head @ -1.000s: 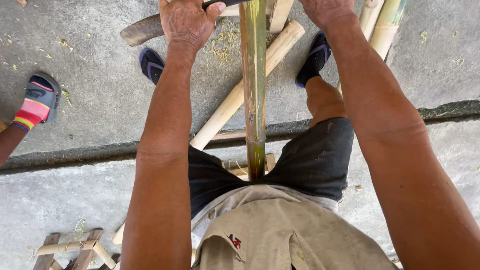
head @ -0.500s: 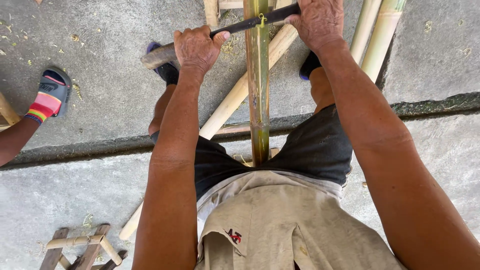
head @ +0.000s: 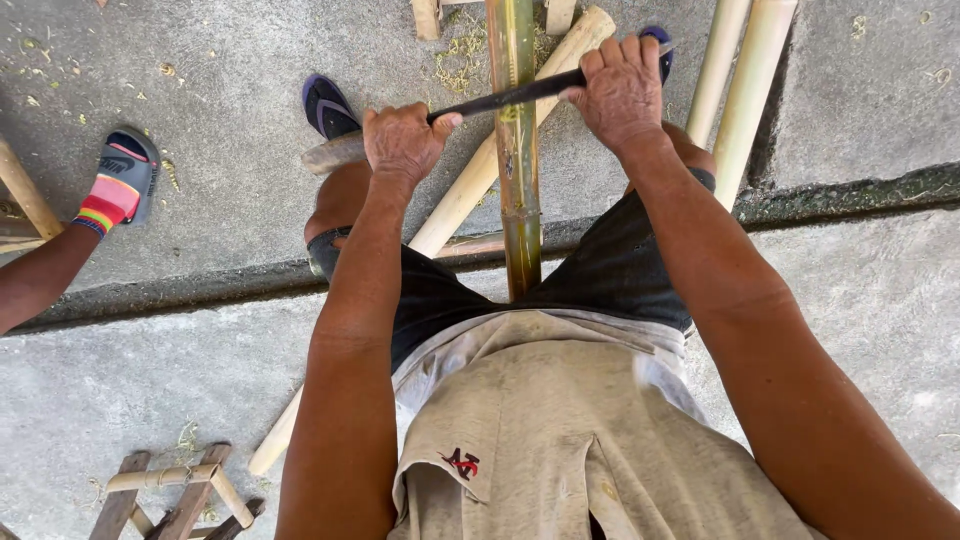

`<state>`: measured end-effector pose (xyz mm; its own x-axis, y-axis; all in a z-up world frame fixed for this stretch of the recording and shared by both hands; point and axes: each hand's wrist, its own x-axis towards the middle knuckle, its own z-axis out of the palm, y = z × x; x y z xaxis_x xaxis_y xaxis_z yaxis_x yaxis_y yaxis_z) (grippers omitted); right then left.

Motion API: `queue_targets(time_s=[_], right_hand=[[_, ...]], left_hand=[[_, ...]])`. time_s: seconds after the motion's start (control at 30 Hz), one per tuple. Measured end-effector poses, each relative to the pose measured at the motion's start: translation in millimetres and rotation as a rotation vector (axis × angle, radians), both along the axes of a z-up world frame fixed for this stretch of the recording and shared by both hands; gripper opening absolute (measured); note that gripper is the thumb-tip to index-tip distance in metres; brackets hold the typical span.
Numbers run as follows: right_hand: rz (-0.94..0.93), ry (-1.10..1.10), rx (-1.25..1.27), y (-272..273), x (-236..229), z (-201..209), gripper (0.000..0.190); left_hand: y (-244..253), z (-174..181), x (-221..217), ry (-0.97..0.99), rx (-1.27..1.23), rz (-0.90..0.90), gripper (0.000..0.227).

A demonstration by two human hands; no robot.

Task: Use a machete to shave and smooth the outer surface of bamboo stalks.

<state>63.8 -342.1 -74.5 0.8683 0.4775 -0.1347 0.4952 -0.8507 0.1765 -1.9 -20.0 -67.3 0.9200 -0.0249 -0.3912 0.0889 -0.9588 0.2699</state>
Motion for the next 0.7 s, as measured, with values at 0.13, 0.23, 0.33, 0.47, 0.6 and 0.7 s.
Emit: queue_targets(time_s=[0.13,0.23,0.33,0.47,0.6,0.7], right_hand=[[-0.003,0.107,-0.062,-0.4,-25.3,12.2,0.066],[-0.070,0.319,-0.037,3.6,-62.1,29.6,0.067],[-0.103,0.308,-0.026,-0.1,-90.4,29.3,0.067],[-0.055,0.225,0.044,-8.8,-73.5,14.4,0.065],[-0.039,0.265,-0.053,-1.7,-1.8,23.9,0.065],[-0.087,0.287,-0.089,5.3,60.2,28.2,0.064]], left_hand=[[-1.9,5.6,-30.0,0.095,-0.006,-0.010,0.077],[-0.2,4.0,-58.7,0.145,-0.018,-0.042,0.074],[-0.8,10.8,-71.4,0.116,-0.013,-0.105,0.072],[-4.0,5.2,-57.6,0.132,-0.076,-0.158,0.065],[-7.1,-2.6,-4.4,0.140,-0.095,-0.162,0.063],[-8.0,-14.8,48.4,0.089,-0.036,-0.133,0.070]])
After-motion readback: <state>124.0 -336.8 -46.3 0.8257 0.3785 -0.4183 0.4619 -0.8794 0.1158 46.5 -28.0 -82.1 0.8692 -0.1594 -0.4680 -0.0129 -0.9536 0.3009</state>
